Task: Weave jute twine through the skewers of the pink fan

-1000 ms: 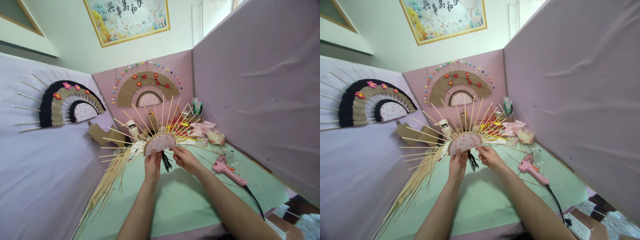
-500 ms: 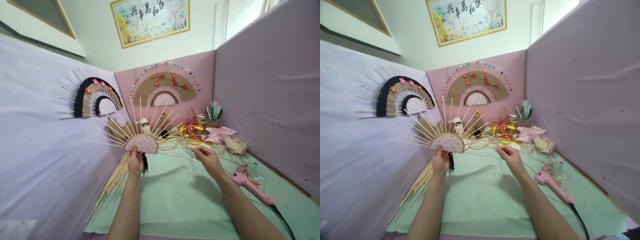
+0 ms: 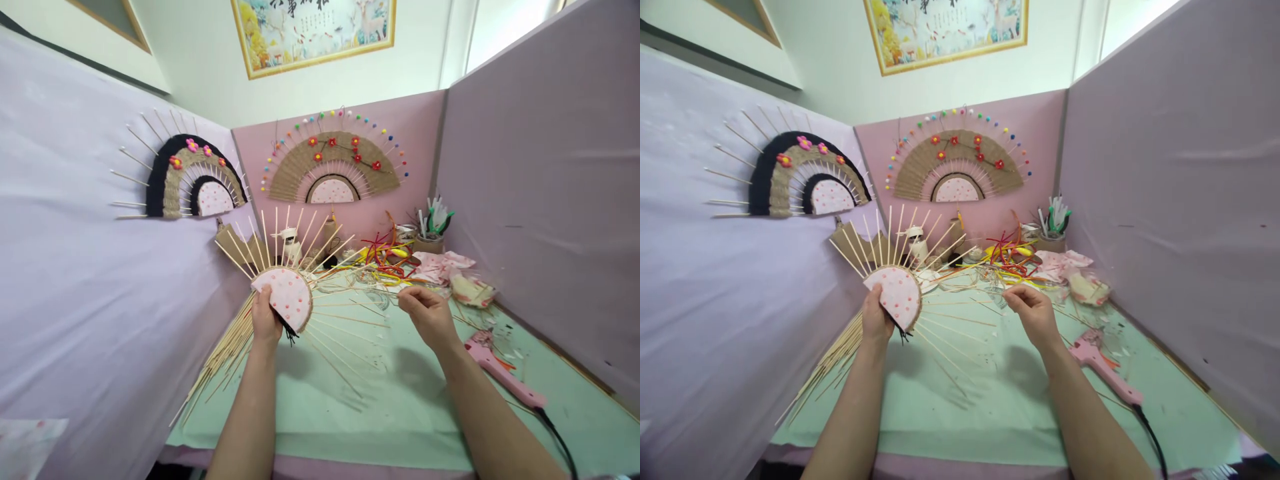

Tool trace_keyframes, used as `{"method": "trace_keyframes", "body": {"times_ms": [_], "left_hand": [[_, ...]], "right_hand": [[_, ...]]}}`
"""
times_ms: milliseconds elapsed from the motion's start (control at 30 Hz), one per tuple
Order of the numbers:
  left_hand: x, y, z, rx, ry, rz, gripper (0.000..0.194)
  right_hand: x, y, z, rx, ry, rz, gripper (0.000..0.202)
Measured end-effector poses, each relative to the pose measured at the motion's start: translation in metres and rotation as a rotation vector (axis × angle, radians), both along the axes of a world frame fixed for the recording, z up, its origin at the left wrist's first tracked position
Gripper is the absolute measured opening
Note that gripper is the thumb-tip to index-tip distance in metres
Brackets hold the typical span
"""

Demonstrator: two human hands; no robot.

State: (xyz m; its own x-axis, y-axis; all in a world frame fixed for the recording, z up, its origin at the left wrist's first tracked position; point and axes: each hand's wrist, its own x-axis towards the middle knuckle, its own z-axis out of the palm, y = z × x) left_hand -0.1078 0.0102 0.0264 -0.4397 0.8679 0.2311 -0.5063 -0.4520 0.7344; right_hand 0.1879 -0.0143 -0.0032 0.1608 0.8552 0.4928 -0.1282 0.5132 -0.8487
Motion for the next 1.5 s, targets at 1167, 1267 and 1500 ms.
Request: {"method": "trace_keyframes", "body": {"times_ms": [1167, 1267, 1500], "left_hand": [[0.001, -0.003, -0.001, 0.004, 0.086, 0.031, 0.030], [0.001, -0.003, -0.001, 0.005, 0.103, 0.094, 0.031], [0.005, -0.002, -0.001, 0.096, 0.093, 0.103, 0.033]], "right_hand": [[0.002, 0.004, 0.002, -0.079, -0.073, -0.032, 0.024], [0.000, 0.000, 0.006, -0.091, -0.157, -0.043, 0.025], [-0.009, -0.010, 0.016, -0.107, -0.256, -0.019, 0.026]]}}
